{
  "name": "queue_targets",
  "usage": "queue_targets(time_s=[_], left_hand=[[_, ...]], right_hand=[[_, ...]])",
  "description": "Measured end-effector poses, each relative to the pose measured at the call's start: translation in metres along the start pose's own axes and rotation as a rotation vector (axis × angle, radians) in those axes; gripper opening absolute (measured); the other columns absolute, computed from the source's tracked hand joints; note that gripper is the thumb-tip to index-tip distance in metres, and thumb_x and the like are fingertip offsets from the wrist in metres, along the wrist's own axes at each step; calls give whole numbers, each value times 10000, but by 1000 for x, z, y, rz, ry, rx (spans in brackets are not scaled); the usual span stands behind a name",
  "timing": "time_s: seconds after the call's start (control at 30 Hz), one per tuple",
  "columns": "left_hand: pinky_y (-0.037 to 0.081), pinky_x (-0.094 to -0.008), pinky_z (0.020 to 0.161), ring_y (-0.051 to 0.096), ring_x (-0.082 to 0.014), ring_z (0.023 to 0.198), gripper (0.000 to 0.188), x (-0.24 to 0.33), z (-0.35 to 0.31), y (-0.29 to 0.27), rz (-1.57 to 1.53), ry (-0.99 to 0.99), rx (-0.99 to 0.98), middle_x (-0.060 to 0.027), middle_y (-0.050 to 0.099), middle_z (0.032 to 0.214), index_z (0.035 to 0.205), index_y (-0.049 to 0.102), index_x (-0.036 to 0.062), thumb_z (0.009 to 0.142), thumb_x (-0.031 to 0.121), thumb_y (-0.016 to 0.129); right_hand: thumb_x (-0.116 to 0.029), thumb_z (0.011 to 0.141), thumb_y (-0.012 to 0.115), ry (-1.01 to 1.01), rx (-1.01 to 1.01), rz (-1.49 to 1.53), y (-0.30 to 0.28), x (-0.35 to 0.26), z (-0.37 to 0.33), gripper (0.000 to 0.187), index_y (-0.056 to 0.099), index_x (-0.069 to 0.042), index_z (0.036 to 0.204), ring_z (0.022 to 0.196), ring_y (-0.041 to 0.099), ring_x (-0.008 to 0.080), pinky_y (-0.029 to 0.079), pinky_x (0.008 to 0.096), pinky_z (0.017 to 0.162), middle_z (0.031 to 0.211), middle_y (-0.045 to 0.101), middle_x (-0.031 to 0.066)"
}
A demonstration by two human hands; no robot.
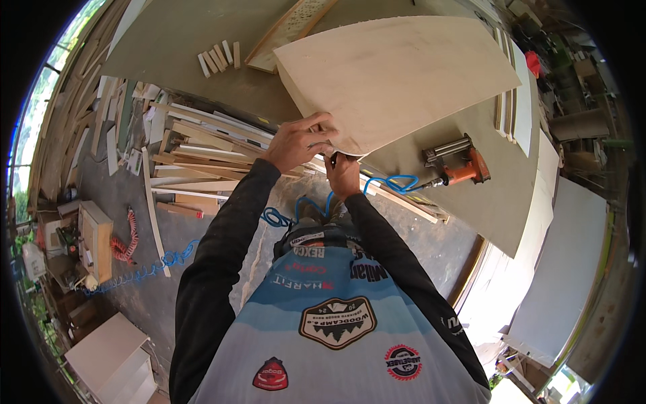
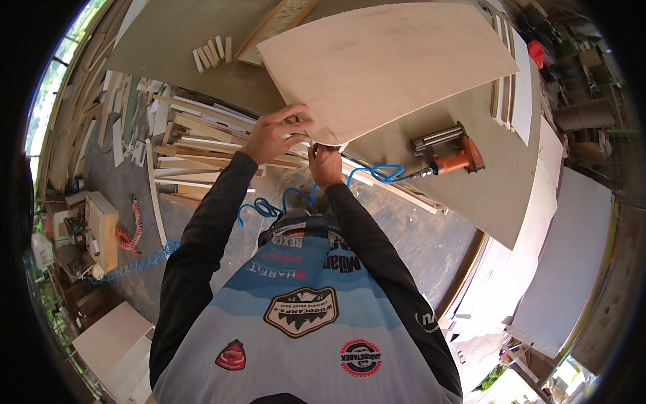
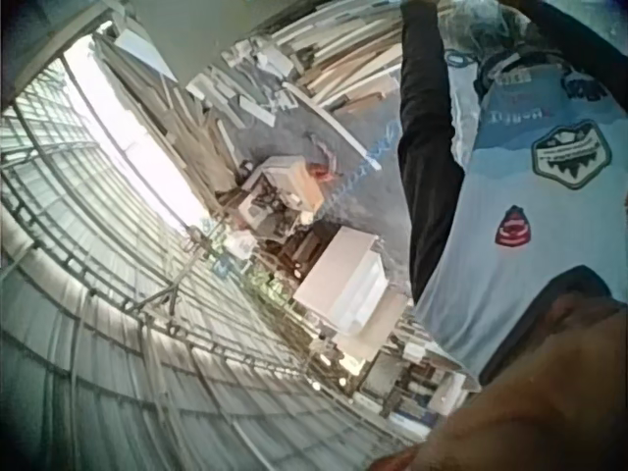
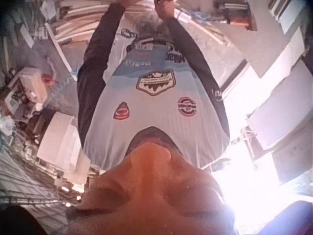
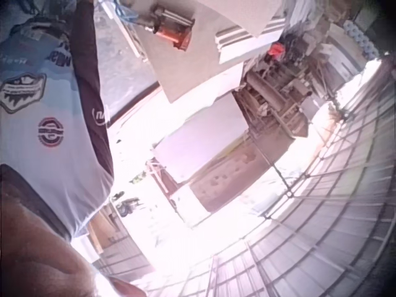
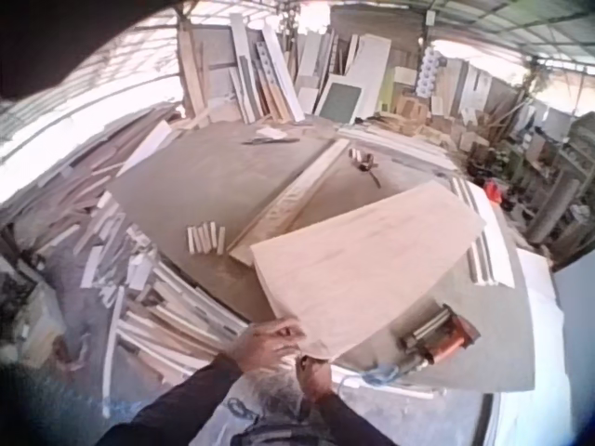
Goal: The person uses a rasp to shape a wooden piece, then collects several wooden pegs and assembles them into a larger wooden panel using a pneumatic nail gun.
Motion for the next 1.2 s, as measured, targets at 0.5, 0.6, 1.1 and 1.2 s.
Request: queue_targets(time_s=[0.5,0.6,1.1,1.2], left_hand=[[579,-290,646,683,-103,746,306,-18,6,10,0,199,2,13,614,1182,1079,756,167,775,172,797],[575,-284,629,677,-97,734,299,-23,7,12,-40,209,-10,12,602,1178,1091,755,181,794,200,783],[596,-305,661,653,-106,721,351,-38,11,19,-93,290,-34,5,565,1191,1151,740,199,817,92,754],[603,-303,676,652,-109,719,380,-38,10,18,-83,285,-24,4,565,1192,1162,738,197,811,50,739]], right_hand=[[-152,856,723,180,121,-196,6,3,-12,281,612,28,1041,880,633,481,509,543,726,982,667,262],[-144,839,720,183,133,-225,5,1,-11,258,602,5,1014,863,629,461,499,539,738,953,654,250],[-127,826,718,290,193,-235,13,2,-14,271,591,3,1027,885,618,459,494,533,740,974,646,239],[-119,818,725,302,172,-237,14,2,-16,252,594,2,997,874,618,457,496,528,734,960,645,237]])
Point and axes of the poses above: each hand's wrist, its own z-axis towards the middle knuckle, its own y-axis out of the palm, x = y × z, the point moved 6 cm from there along z, towards the middle knuckle
